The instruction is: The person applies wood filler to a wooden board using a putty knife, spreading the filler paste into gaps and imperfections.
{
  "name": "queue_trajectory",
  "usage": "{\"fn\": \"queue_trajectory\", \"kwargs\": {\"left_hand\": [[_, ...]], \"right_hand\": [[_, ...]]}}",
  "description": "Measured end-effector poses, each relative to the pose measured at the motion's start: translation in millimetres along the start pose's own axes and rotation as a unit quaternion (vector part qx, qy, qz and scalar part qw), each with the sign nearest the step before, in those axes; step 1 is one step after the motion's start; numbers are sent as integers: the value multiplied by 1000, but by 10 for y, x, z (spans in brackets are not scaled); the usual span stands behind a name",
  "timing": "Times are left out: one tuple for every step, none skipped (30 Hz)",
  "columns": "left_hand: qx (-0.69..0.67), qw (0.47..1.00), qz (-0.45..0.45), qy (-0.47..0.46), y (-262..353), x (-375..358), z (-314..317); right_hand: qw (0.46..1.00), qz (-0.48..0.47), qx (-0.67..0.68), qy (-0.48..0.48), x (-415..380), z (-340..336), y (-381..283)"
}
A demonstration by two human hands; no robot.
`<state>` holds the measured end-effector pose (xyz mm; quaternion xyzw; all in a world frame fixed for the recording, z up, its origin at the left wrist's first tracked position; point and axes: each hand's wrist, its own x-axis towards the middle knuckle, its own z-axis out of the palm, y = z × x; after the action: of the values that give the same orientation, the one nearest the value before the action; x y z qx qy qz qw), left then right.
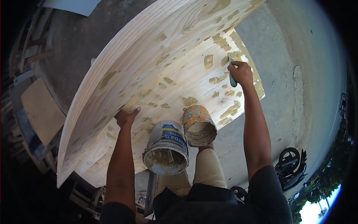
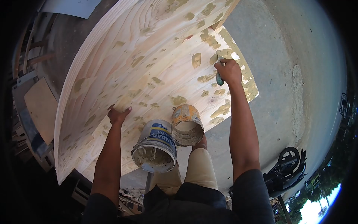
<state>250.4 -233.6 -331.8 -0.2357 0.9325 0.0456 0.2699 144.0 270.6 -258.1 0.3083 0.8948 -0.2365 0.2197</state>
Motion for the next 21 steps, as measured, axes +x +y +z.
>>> {"fn": "queue_trajectory", "kwargs": {"left_hand": [[6, 999, -45, -21, 133, -44, -114], [12, 995, -91, -42, 204, -76, -170], [10, 995, -92, -45, 199, -76, -164], [8, 996, -79, -50, 183, -62, -167], [5, 997, -64, -53, 175, -45, -171], [2, 997, -63, -55, 167, -44, -177], [-2, 997, -54, -55, 160, -47, -179], [-7, 998, -44, -54, 151, -40, -173], [-12, 997, -44, -54, 128, -38, -151], [-9, 999, -26, -35, 110, -40, -125], [-4, 1000, -9, -16, 97, -39, -90], [-8, 1000, -10, -17, 81, -26, -53], [-10, 999, -20, -25, 85, -11, -50], [-12, 999, -32, -34, 78, -12, -55], [-14, 999, -37, -35, 72, -21, -51], [-9, 999, -37, -31, 93, -33, -59], [-5, 999, -36, -25, 101, -31, -62], [-5, 999, -38, -26, 87, -31, -52], [-6, 999, -37, -9, 83, -40, -32], [-7, 999, -36, 7, 84, -54, -12], [-9, 999, -36, 6, 83, -56, -5]], "right_hand": [[1000, -2, -12, -7, 0, 37, 17], [1000, -6, -25, -13, -22, 55, 4], [999, -2, -16, -29, -110, 104, 3], [999, -18, -16, -31, -212, 192, 22], [999, -33, -15, -32, -313, 305, 61], [998, -35, -9, -46, -434, 401, 72], [997, -38, -4, -60, -552, 483, 67], [997, -45, -25, -63, -661, 548, 45], [995, -53, -45, -65, -751, 593, 32], [995, -54, -42, -67, -815, 552, -20], [995, -56, -45, -65, -796, 465, -53], [996, -40, -29, -77, -756, 363, -62], [996, -23, -12, -90, -693, 288, -45], [999, -33, 9, -39, -604, 212, -4], [999, -19, 26, -8, -476, 113, 25], [999, -10, 19, 28, -326, 46, 98], [997, -29, 35, 62, -165, 22, 191], [997, -36, 23, 67, -46, 7, 212], [996, -42, 11, 74, -17, -22, 183], [999, -19, 28, 37, -40, 2, 164], [999, 4, 45, 2, -62, 44, 133]]}}
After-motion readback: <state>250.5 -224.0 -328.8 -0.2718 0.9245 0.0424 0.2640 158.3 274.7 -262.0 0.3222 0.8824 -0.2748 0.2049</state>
